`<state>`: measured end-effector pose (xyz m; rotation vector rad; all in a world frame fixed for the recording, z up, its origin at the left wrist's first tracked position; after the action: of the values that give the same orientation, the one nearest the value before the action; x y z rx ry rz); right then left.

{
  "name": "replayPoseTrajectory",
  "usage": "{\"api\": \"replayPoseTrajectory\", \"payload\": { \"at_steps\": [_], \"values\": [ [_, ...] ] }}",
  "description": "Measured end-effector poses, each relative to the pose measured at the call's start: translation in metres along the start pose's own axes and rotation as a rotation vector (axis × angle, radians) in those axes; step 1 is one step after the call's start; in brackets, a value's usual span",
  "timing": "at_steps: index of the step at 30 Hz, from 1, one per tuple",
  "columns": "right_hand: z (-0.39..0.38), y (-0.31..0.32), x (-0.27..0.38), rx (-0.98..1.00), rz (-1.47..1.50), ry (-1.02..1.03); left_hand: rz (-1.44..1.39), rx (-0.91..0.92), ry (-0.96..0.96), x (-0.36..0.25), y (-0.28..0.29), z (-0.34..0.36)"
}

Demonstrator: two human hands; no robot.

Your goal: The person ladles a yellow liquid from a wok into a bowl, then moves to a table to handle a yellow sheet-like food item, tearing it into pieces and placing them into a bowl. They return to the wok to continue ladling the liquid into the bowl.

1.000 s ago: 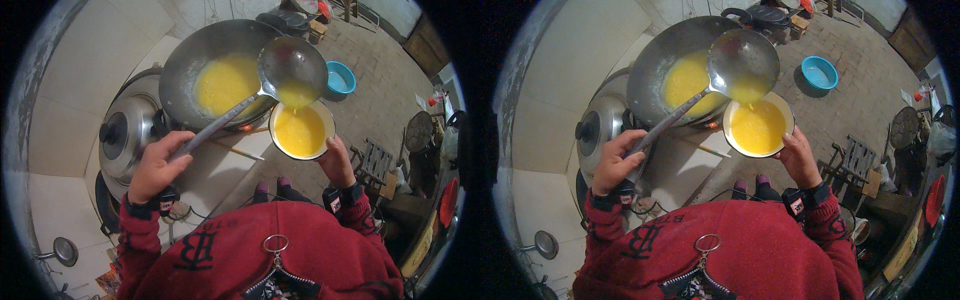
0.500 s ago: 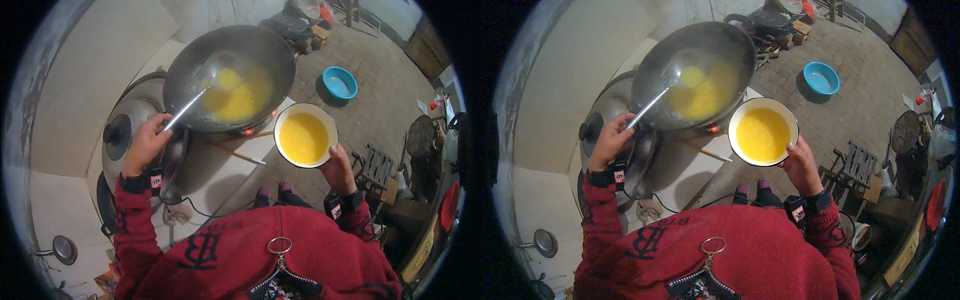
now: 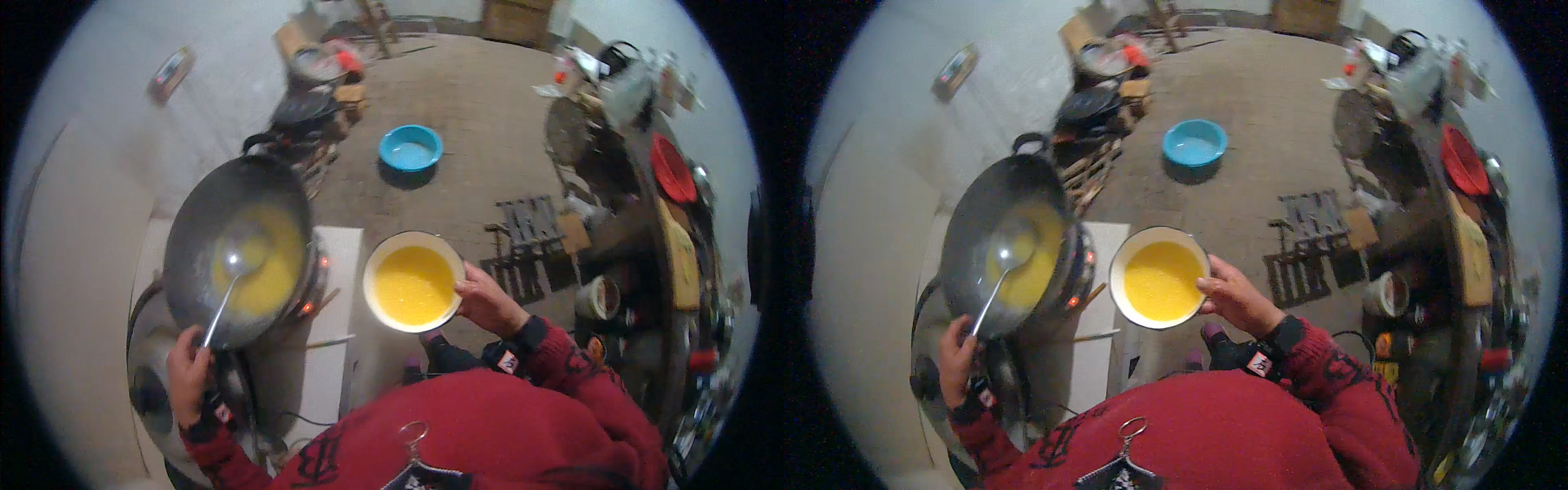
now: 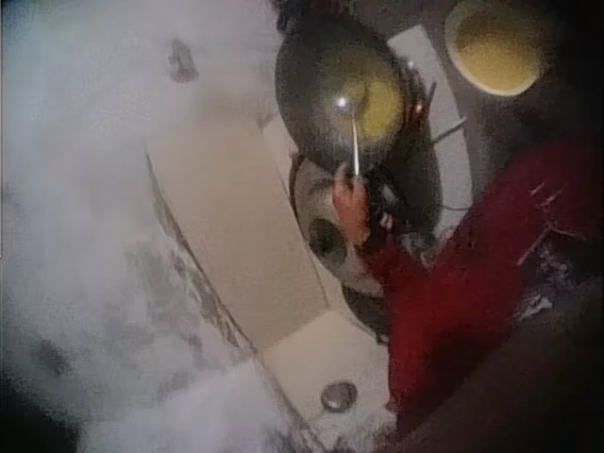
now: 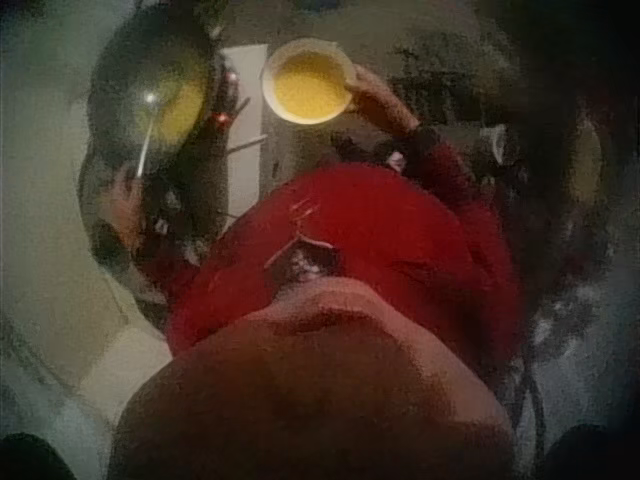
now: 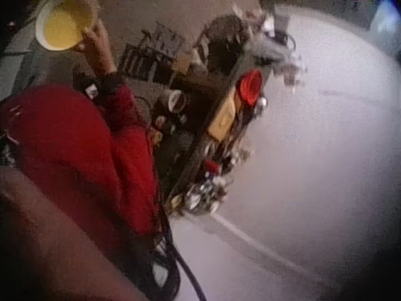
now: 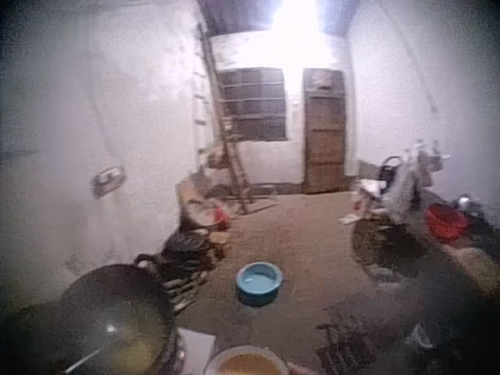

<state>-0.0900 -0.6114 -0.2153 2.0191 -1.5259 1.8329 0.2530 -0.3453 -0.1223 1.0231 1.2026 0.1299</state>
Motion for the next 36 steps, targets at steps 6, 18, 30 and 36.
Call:
{"api": "replayPoseTrajectory", "payload": {
  "at_steps": [6, 18, 30, 36],
  "values": [
    [-0.002, 0.019, -0.005, -0.070, 0.055, 0.093, -0.109, -0.166, -0.043, 0.028, 0.024, 0.005],
    [-0.046, 0.141, 0.058, -0.231, 0.122, 0.234, -0.367, -0.085, -0.313, -0.160, -0.093, 0.024],
    [-0.120, 0.242, 0.107, -0.515, 0.210, 0.466, -0.397, 0.697, -0.455, -0.337, -0.347, -0.026],
    [-0.158, 0.264, 0.116, -0.737, 0.263, 0.582, -0.467, 0.956, -0.507, -0.383, -0.411, -0.020]
  ]
}}
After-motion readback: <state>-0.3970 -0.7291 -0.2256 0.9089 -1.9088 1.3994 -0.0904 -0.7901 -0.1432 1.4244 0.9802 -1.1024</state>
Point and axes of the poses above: each hand's wrist, its own z-axis towards the middle knuckle, its own y-axis out of the back of the hand, x = y × z, the point moved 8 cm from there along z, towards the middle knuckle, and after that the axes turned 10 degrees about -x, right-handed, at the moved point
